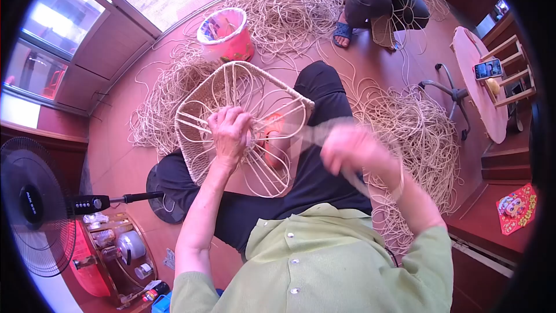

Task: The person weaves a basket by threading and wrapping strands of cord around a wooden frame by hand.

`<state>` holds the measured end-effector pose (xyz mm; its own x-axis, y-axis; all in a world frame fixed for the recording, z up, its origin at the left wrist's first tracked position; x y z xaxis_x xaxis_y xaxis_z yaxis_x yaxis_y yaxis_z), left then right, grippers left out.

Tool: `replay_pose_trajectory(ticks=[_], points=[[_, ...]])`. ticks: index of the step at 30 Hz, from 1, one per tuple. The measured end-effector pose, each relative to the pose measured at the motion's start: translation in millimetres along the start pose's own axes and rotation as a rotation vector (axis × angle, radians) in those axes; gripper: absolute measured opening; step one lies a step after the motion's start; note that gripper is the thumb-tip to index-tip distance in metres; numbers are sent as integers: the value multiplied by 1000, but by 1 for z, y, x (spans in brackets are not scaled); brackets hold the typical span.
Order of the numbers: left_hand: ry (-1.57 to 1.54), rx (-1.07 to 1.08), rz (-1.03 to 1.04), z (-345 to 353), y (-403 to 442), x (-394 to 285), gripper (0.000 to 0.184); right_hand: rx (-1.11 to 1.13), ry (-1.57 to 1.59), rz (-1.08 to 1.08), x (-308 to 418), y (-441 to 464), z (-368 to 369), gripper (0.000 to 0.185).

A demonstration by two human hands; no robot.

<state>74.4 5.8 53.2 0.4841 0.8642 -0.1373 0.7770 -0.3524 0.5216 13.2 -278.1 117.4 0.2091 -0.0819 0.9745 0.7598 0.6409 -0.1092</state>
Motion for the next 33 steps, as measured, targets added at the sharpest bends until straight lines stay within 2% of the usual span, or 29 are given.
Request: replay_pose_trajectory(ticks=[1,5,7,10,13,15,17,21,22,25,29,31,33], points=[[25,-1,-23,4,1,-1,11,-59,342,-254,19,12,-29,34],[84,117,-83,7,18,-8,8,-91,571,48,-37,68,-22,43],[77,154,-61,9,17,-4,10,-128,187,212,-72,81,0,37],[75,267,-82,10,13,-2,12,-248,-192,159,-68,99,-1,34],[76,375,-13,8,15,1,15,-259,-429,147,-54,92,3,32],[60,561,50,8,20,10,27,-279,-342,167,-53,88,2,31],[-121,721,78,4,26,20,23,-270,-323,154,-53,89,5,32],[-96,751,109,15,26,25,25,-284,-356,128,-40,91,14,38],[-208,665,109,11,25,28,23,-277,-355,135,-40,92,14,40],[-167,556,3,7,19,33,21,-267,-426,88,-38,112,14,47],[-84,178,-308,-13,14,40,24,-200,-640,6,-9,191,13,40],[-53,-1,-528,-20,-2,36,25,-1,-746,65,11,240,23,37],[-62,-130,-754,-20,-22,30,26,171,-839,146,11,272,48,20]])
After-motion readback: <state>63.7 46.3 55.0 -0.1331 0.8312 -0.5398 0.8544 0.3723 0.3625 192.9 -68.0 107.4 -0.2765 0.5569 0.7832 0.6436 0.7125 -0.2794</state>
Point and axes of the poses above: each hand's wrist, its own y-axis towards the middle knuckle, its own z-axis out of the palm, x = y × z, the point moved 5 cm from there along y, towards the middle knuckle, and after that the axes turned 5 degrees about x, right-handed, at the moved point
